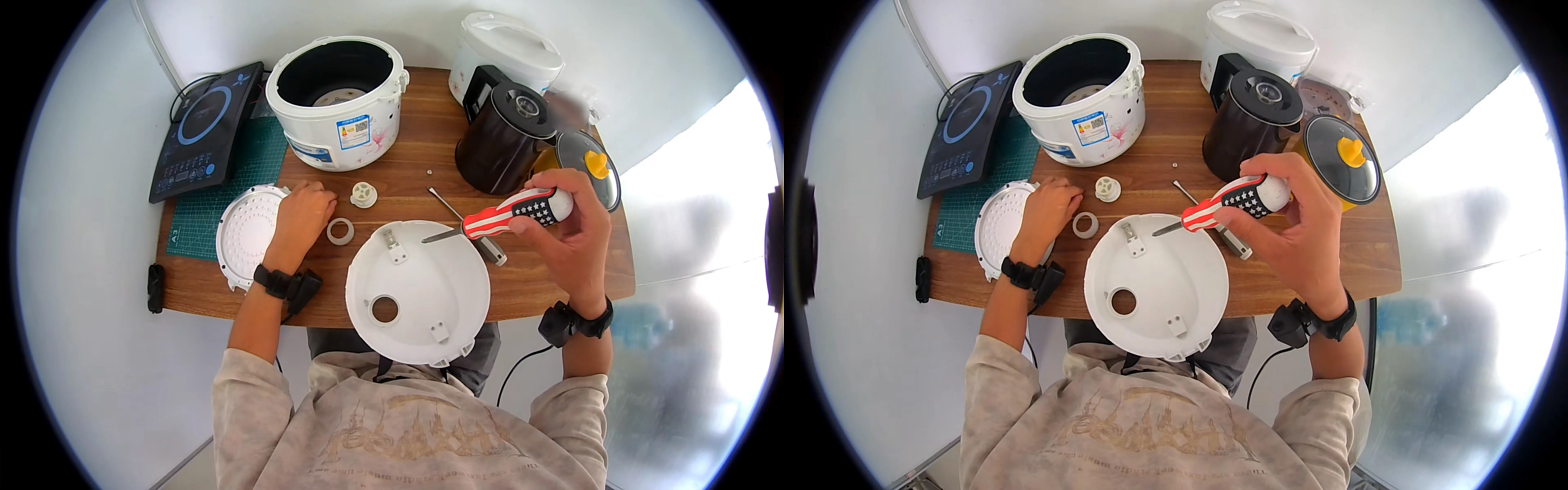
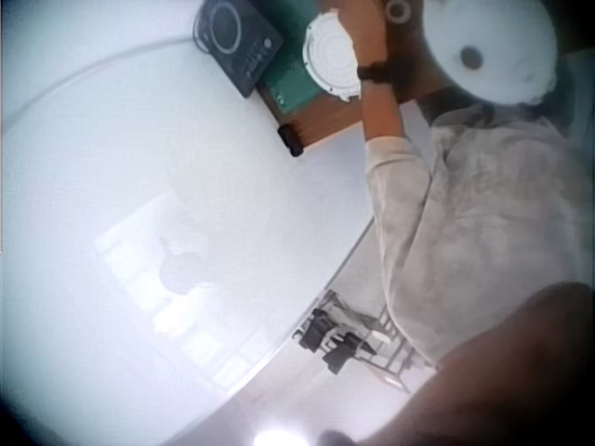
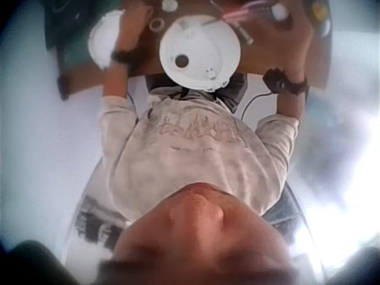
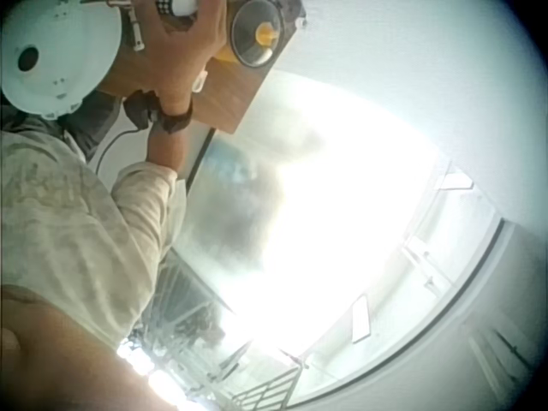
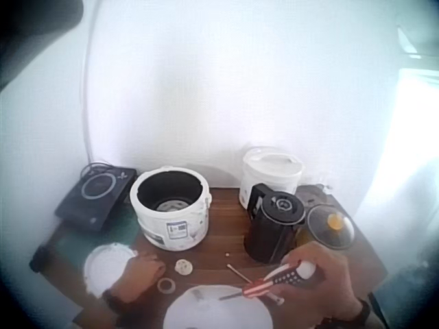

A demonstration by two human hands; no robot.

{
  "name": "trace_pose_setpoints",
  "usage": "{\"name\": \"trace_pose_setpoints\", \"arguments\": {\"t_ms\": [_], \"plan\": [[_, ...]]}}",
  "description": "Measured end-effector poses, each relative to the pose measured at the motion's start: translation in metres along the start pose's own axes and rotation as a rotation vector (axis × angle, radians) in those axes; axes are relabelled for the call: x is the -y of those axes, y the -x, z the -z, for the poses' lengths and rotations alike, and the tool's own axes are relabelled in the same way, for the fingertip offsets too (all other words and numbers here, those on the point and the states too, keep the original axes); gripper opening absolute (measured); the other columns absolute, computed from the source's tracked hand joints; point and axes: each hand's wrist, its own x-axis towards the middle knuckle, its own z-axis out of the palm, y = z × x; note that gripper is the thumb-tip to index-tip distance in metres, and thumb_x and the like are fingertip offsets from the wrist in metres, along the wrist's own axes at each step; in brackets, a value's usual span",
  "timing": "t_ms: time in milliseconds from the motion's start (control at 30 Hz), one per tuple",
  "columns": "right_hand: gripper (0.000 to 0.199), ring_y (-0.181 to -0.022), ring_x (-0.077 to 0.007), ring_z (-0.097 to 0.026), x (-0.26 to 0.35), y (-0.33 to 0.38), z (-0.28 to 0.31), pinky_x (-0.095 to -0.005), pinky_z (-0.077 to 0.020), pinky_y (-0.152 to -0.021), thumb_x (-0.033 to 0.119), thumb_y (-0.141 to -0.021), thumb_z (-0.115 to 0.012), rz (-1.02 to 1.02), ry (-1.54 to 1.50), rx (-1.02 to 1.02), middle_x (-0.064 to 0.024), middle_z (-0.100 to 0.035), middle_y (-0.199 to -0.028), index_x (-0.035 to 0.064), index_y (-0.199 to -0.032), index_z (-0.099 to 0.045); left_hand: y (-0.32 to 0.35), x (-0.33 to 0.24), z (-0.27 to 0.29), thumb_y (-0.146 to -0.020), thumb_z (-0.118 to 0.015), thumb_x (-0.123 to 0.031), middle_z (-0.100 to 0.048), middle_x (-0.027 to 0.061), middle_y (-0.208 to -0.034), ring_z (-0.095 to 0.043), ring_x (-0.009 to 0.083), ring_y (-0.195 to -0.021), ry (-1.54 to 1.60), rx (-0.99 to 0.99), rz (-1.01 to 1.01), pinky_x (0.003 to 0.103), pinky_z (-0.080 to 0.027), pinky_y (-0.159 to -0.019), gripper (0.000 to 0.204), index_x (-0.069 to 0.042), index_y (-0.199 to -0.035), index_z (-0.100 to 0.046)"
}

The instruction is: The person disassembles a black electric kettle and a white rice cooker using a screwdriver. They remove the kettle's base and lid, then proceed to unscrew and separate the rice cooker's lid components.

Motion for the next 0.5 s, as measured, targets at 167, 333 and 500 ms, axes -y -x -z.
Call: {"name": "trace_pose_setpoints", "arguments": {"t_ms": [167, 333, 500], "plan": [[0.043, -0.095, -0.0116, -0.067, 0.002, 0.0, -0.001, -0.026, -0.0567, -0.08, 0.004, -0.079, -0.087, -0.005, -0.011, 0.005, -0.0052, -0.064, -0.104, 0.0006, -0.114, -0.062, 0.001, -0.001, 0.004, -0.09, -0.068, -0.014, -0.069, 0.0089, -0.094, -0.064, 0.0298, -0.096, -0.019, 0.024, 0.02, 0.041, -0.055, -0.079, 0.012, -0.007, -0.097, -0.075], [0.042, -0.092, -0.0114, -0.066, 0.001, 0.003, 0.001, -0.0252, -0.0561, -0.078, 0.004, -0.078, -0.087, -0.017, -0.006, -0.005, -0.0051, -0.065, -0.102, 0.0009, -0.113, -0.063, 0.009, -0.004, 0.023, -0.096, -0.063, -0.015, -0.073, 0.0098, -0.098, -0.067, 0.0311, -0.093, 0.137, -0.243, -0.022, 0.038, -0.056, -0.075, 0.015, -0.005, -0.102, -0.072], [0.043, -0.089, -0.0109, -0.067, -0.002, 0.008, 0.007, -0.0249, -0.0557, -0.076, 0.007, -0.076, -0.089, -0.062, 0.073, 0.01, -0.0048, -0.066, -0.099, 0.0022, -0.11, -0.064, 0.054, -0.045, 0.059, -0.101, -0.061, -0.028, -0.071, 0.011, -0.081, -0.065, 0.0232, -0.064, 0.494, 0.19, 0.37, 0.034, -0.053, -0.06, 0.028, -0.002, -0.109, -0.066]]}}
